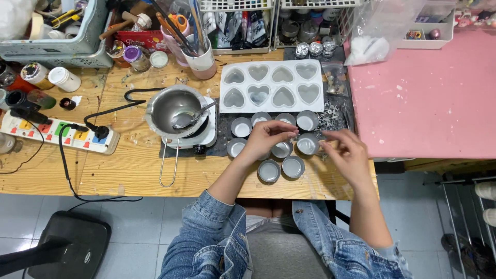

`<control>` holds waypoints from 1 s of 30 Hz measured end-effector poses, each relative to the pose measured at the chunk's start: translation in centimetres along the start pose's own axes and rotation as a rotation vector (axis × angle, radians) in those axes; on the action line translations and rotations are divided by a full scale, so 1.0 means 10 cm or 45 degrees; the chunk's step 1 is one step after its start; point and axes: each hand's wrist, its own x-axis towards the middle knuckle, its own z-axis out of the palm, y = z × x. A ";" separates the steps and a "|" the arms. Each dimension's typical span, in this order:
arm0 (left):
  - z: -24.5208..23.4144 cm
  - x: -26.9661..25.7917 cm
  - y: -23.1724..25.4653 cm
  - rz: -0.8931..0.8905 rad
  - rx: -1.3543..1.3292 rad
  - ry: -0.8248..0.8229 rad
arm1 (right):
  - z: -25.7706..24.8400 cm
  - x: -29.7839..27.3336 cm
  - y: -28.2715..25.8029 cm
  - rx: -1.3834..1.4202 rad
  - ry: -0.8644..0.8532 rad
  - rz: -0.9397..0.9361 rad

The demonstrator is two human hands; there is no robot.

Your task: Placing metal wick tabs and wicks into small candle molds on a workbench.

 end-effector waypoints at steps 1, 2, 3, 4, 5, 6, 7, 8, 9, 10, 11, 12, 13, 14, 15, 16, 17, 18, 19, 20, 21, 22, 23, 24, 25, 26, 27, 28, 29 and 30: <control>0.01 -0.01 0.01 0.003 0.000 0.002 | 0.09 0.04 -0.01 -0.001 0.000 -0.003; 0.02 -0.02 0.02 0.027 0.018 0.004 | 0.18 0.09 -0.01 0.260 -0.093 -0.079; 0.04 -0.04 0.02 0.048 0.034 0.008 | 0.27 0.12 -0.01 0.519 -0.190 -0.150; 0.04 -0.04 -0.01 0.048 0.031 0.011 | 0.38 0.14 0.06 0.518 -0.194 -0.150; 0.04 -0.05 -0.03 0.076 0.070 0.039 | 0.50 0.15 0.13 0.551 -0.196 -0.018; 0.03 -0.06 -0.06 0.104 0.110 0.068 | 0.62 0.16 0.19 0.582 -0.200 0.114; 0.02 -0.04 -0.10 0.103 0.109 0.075 | 0.65 0.18 0.23 0.583 -0.207 0.114; 0.00 -0.01 -0.15 0.071 0.051 0.124 | 0.68 0.19 0.26 0.757 -0.238 0.124; -0.01 0.00 -0.20 0.035 -0.008 0.171 | 0.71 0.19 0.30 0.932 -0.267 0.140; -0.01 -0.03 -0.21 0.029 -0.009 0.176 | 0.74 0.17 0.31 0.934 -0.274 0.145; -0.01 -0.02 -0.21 0.000 -0.115 0.195 | 0.75 0.17 0.32 0.886 -0.233 0.106; -0.01 -0.02 -0.21 -0.029 -0.221 0.214 | 0.77 0.18 0.34 0.837 -0.192 0.067; 0.01 0.00 -0.20 -0.024 -0.220 0.209 | 0.79 0.19 0.36 0.835 -0.187 0.062; 0.03 0.02 -0.18 0.019 -0.200 0.206 | 0.81 0.20 0.39 0.864 -0.182 0.069; 0.05 0.00 -0.18 0.055 -0.181 0.206 | 0.84 0.18 0.42 0.895 -0.180 0.083; 0.07 -0.02 -0.17 0.052 -0.182 0.205 | 0.84 0.19 0.42 0.895 -0.180 0.086; 0.07 -0.03 -0.15 0.099 -0.092 0.206 | 0.84 0.22 0.41 0.998 -0.199 0.121; 0.08 -0.05 -0.13 0.147 -0.003 0.207 | 0.84 0.26 0.40 1.101 -0.218 0.157; 0.08 -0.06 -0.08 0.148 0.001 0.210 | 0.81 0.28 0.34 1.104 -0.220 0.154; 0.08 -0.07 -0.03 0.160 0.049 0.226 | 0.78 0.30 0.28 1.129 -0.290 0.148; 0.09 -0.08 0.02 0.173 0.096 0.240 | 0.74 0.31 0.23 1.151 -0.359 0.143; 0.08 -0.08 0.02 0.173 0.098 0.242 | 0.74 0.31 0.21 1.153 -0.361 0.142; 0.08 -0.08 0.03 0.148 0.076 0.253 | 0.73 0.31 0.19 1.146 -0.364 0.158; 0.08 -0.08 0.03 0.123 0.053 0.263 | 0.72 0.31 0.18 1.139 -0.367 0.173; 0.08 -0.08 0.03 0.124 0.053 0.265 | 0.73 0.30 0.19 1.139 -0.369 0.173; 0.07 -0.09 0.04 0.094 0.011 0.249 | 0.73 0.28 0.20 1.118 -0.347 0.148; 0.07 -0.08 0.04 0.066 -0.031 0.230 | 0.74 0.27 0.21 1.096 -0.323 0.123; 0.08 -0.08 0.10 0.067 -0.030 0.229 | 0.71 0.27 0.14 1.096 -0.321 0.121; 0.09 -0.08 0.16 0.040 0.021 0.213 | 0.67 0.26 0.07 1.021 -0.283 0.066; 0.10 -0.08 0.22 0.012 0.072 0.197 | 0.64 0.24 0.00 0.946 -0.245 0.012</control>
